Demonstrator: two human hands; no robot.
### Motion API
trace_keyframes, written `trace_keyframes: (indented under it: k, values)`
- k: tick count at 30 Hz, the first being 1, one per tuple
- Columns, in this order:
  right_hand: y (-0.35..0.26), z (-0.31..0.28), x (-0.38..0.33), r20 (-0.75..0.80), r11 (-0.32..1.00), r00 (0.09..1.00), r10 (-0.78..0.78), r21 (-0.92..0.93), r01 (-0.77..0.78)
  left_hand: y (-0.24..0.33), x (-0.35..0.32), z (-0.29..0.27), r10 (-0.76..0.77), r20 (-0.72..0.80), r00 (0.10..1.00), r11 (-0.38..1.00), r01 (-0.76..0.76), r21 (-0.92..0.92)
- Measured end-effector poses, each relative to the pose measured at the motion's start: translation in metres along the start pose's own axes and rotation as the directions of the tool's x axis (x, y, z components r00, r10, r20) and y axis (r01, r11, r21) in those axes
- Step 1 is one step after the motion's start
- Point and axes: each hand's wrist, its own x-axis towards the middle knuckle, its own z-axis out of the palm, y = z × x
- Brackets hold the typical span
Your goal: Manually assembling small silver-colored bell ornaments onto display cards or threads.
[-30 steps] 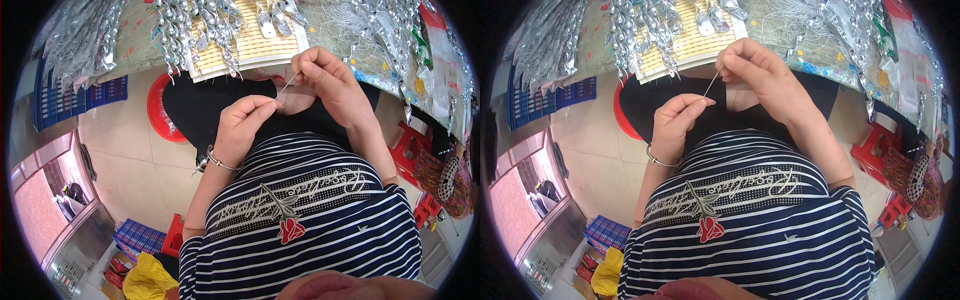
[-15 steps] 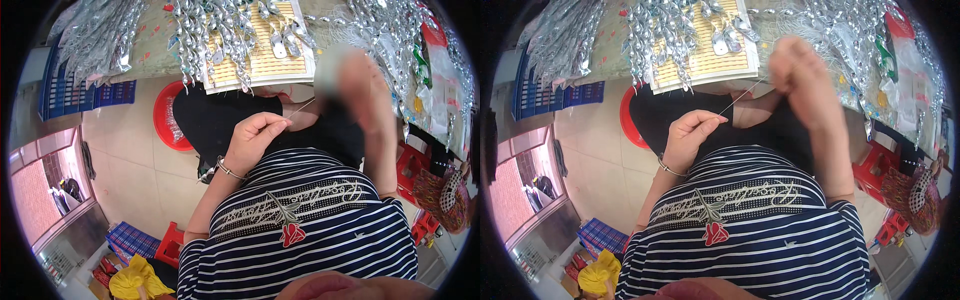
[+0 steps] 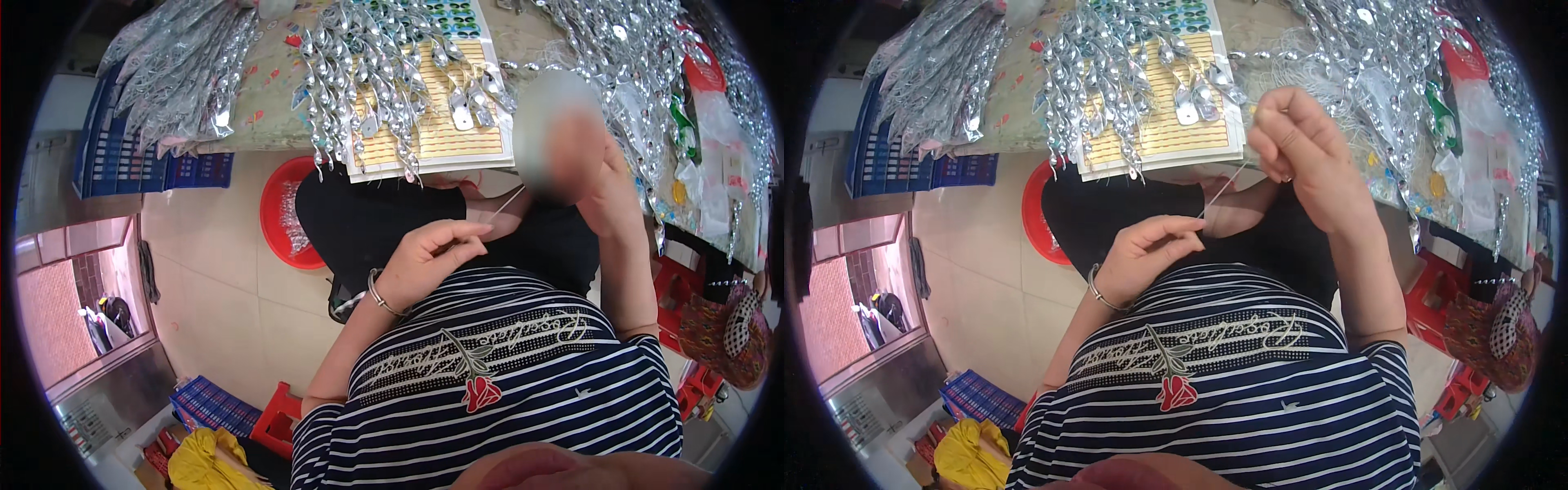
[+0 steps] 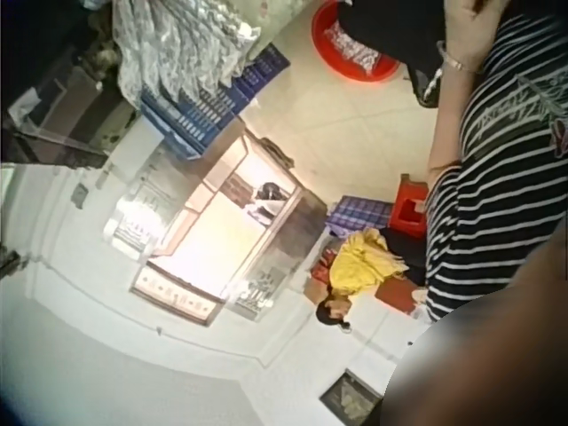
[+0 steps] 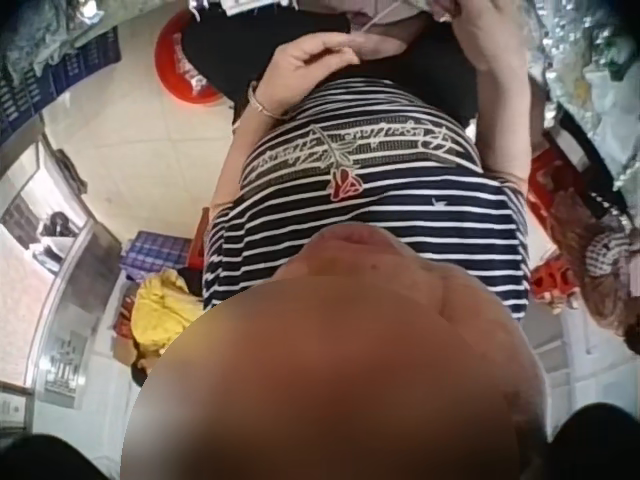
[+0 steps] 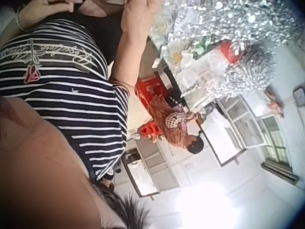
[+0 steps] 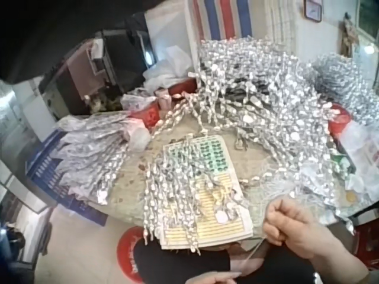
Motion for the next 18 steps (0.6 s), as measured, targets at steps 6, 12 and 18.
trace_keyframes:
  k: [6, 12, 18]
  values:
    - [-0.012, -0.012, 0.009, -0.118, 0.997, 0.992, -0.046, -0.068, 0.038, -0.015, -0.020, -0.015, -0.087, -0.029, 0.996, 0.987, 0.090, 0.130]
    - [-0.023, -0.037, 0.023, -0.145, 0.985, 0.982, -0.124, -0.141, 0.104, -0.017, -0.046, -0.039, -0.194, -0.219, 0.956, 0.942, 0.244, 0.230]
    - [-0.007, -0.043, 0.030, -0.059, 0.971, 0.996, -0.064, -0.234, 0.049, -0.003, -0.025, -0.056, 0.092, -0.521, 0.849, 0.945, 0.090, 0.313]
